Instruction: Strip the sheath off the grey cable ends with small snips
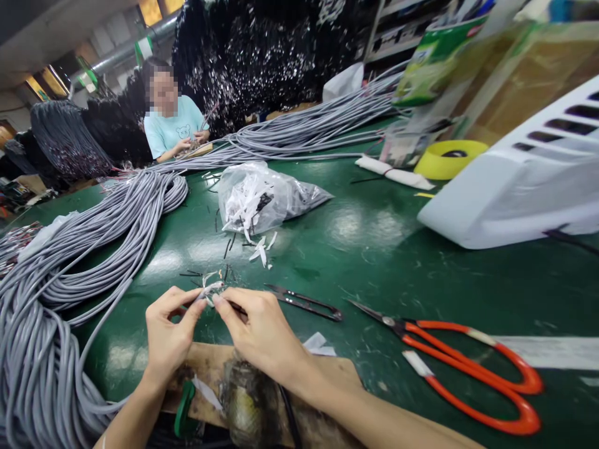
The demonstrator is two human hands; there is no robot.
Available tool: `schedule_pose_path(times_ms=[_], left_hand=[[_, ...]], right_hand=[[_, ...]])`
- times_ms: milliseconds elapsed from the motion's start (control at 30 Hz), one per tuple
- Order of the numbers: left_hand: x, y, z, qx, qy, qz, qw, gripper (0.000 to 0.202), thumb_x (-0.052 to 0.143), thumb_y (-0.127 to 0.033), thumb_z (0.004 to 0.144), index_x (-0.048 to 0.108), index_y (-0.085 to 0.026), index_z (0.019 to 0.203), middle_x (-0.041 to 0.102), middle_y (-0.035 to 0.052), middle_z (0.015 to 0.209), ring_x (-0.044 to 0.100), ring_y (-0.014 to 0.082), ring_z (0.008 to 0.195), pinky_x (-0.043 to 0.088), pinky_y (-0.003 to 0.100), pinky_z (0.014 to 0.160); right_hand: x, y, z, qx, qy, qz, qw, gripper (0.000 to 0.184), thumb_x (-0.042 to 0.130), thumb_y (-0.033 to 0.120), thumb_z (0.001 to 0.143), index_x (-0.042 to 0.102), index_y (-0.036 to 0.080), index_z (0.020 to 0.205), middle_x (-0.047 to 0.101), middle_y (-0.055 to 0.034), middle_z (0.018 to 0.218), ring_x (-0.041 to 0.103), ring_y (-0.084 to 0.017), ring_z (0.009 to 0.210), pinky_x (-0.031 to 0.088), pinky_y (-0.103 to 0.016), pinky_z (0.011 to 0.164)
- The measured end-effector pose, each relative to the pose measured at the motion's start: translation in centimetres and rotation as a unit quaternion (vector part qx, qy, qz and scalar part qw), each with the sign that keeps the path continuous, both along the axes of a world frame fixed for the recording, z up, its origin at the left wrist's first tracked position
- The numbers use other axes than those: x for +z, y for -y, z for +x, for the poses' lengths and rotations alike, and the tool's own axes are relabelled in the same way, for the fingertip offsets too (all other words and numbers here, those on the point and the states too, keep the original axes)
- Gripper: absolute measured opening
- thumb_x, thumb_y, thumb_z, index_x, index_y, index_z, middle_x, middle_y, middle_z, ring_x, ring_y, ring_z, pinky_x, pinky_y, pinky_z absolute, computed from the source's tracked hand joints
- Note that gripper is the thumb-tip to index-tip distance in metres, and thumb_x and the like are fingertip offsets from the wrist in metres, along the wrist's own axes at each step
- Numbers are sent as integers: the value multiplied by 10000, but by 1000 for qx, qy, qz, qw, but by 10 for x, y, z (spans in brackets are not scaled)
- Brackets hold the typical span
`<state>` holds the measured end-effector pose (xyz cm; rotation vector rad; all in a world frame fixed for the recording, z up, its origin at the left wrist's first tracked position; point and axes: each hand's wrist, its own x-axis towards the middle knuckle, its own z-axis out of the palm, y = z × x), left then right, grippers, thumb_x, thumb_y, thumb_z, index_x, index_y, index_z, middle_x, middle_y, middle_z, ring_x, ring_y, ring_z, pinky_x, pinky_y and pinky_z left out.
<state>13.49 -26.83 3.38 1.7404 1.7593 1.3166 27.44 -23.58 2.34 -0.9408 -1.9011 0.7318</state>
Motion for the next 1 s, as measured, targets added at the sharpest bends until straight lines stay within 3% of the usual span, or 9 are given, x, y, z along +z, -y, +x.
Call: schedule_pose_path(times_ms=[167, 367, 500, 700, 1000], left_hand=[[-4, -1, 2, -20, -73, 4, 997, 168, 591, -156, 763, 740, -194, 828, 599, 12, 603, 496, 121, 530, 380, 223, 521], [-12, -7, -2, -7, -120, -98, 988, 184, 557, -161, 756, 740, -180, 763, 622, 46, 627, 540, 170, 588, 374, 270, 566], [-13, -9, -3, -21, -24, -87, 996, 221, 507, -198, 793, 725, -174, 766, 639, 50, 658, 540, 168, 602, 387, 264, 577], [-8, -5, 1, -28, 207, -120, 971, 248, 520, -344, 779, 645, -135, 736, 520, -6, 576, 355, 74, 426, 272, 201, 413], [-2, -7, 3, -89, 271, -165, 944, 478, 589, -598, 671, 573, -122, 714, 431, -48, 542, 258, 22, 373, 180, 172, 356]], right_hand=[[-6, 1, -2, -15, -14, 47, 999, 319, 405, 209, 878, 625, 173, 650, 643, -28, 598, 566, -134, 511, 434, -226, 493], [-7, 17, -1, 13, -3, 204, 979, 256, 426, 188, 888, 637, 210, 744, 649, -21, 586, 601, -143, 510, 449, -246, 482], [-8, 11, 7, -64, -13, 182, 981, 162, 469, 260, 882, 611, 228, 810, 686, -41, 702, 629, -172, 567, 482, -276, 554], [-6, 3, 5, -16, 14, 168, 986, 235, 417, 229, 897, 606, 199, 761, 654, -28, 666, 614, -148, 570, 464, -251, 537], [-6, 0, 4, -43, 34, 113, 992, 317, 378, 221, 910, 620, 173, 712, 612, -28, 622, 549, -136, 526, 410, -248, 509]])
